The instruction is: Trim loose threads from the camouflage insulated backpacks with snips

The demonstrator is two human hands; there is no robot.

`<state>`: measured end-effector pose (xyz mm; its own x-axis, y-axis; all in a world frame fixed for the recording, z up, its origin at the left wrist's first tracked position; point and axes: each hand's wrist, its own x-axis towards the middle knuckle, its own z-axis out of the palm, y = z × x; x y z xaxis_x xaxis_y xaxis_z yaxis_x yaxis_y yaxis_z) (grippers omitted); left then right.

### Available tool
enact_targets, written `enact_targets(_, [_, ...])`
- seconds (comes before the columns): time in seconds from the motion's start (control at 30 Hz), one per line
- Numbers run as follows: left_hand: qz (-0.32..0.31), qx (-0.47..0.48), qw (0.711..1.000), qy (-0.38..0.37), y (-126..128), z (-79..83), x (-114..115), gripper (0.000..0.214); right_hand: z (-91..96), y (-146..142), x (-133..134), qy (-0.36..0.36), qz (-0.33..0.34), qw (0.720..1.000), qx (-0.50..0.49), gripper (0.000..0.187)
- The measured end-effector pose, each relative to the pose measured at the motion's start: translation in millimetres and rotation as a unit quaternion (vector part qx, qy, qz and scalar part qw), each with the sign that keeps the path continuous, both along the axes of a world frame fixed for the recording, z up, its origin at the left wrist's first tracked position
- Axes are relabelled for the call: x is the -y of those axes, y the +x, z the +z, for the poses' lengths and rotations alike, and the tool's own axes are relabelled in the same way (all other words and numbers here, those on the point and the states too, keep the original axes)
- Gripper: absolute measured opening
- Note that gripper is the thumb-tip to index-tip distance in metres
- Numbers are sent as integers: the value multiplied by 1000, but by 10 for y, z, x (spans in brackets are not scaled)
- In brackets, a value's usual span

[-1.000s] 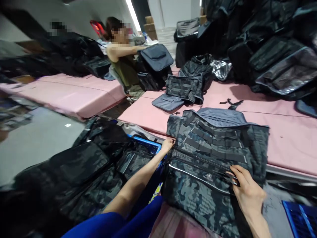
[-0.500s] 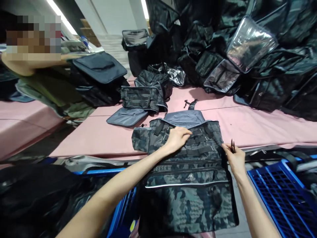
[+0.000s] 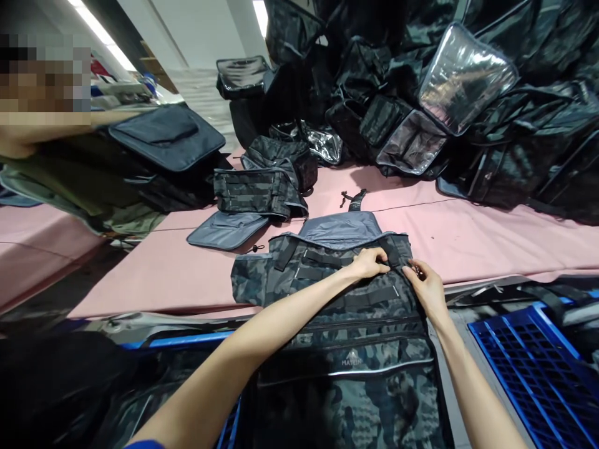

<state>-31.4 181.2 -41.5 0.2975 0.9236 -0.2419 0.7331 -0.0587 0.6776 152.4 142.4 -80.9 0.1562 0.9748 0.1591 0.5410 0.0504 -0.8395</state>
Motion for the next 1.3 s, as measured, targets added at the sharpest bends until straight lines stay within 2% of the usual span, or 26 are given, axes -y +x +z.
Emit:
enact_targets(0.07, [-11, 39, 999, 31, -53, 19, 21, 23, 20, 2, 56, 5, -9, 999, 53, 59])
enact_targets(0.17, [8, 82, 995, 63, -129, 4, 92, 27, 130, 8, 182, 15, -26, 987, 160, 47])
enact_targets(0.27, [29, 107, 992, 54, -163, -26, 159, 32, 249, -10, 264, 81, 10, 973, 214, 35])
enact_targets(0.43, [57, 137, 987, 69, -143, -16, 219, 26, 333, -53, 266, 192, 62, 949, 240, 25])
enact_targets(0.6, [78, 161, 981, 81, -125, -16, 245, 23, 393, -55, 243, 259, 95, 909, 313, 21])
enact_targets(0.73, [79, 156, 980, 90, -119, -26, 256, 20, 447, -68, 245, 311, 88, 862, 390, 16])
enact_targets(0.8, [83, 153, 981, 89, -119, -22, 261, 20, 456, -69, 251, 316, 81, 851, 411, 14])
enact_targets(0.87, [85, 154, 981, 86, -122, -16, 263, 20, 448, -57, 258, 295, 96, 875, 372, 14])
enact_targets(0.97, [85, 157, 980, 84, -130, -13, 261, 20, 423, -22, 269, 234, 121, 937, 230, 17])
enact_targets(1.03, [87, 157, 980, 83, -131, -14, 261, 21, 409, -8, 273, 207, 117, 952, 192, 20])
enact_targets(1.1, [86, 156, 980, 83, -129, -12, 262, 21, 403, -12, 271, 209, 112, 946, 220, 21])
enact_targets(1.3, [92, 144, 982, 78, -127, 3, 263, 21, 421, -57, 238, 262, 120, 904, 314, 19])
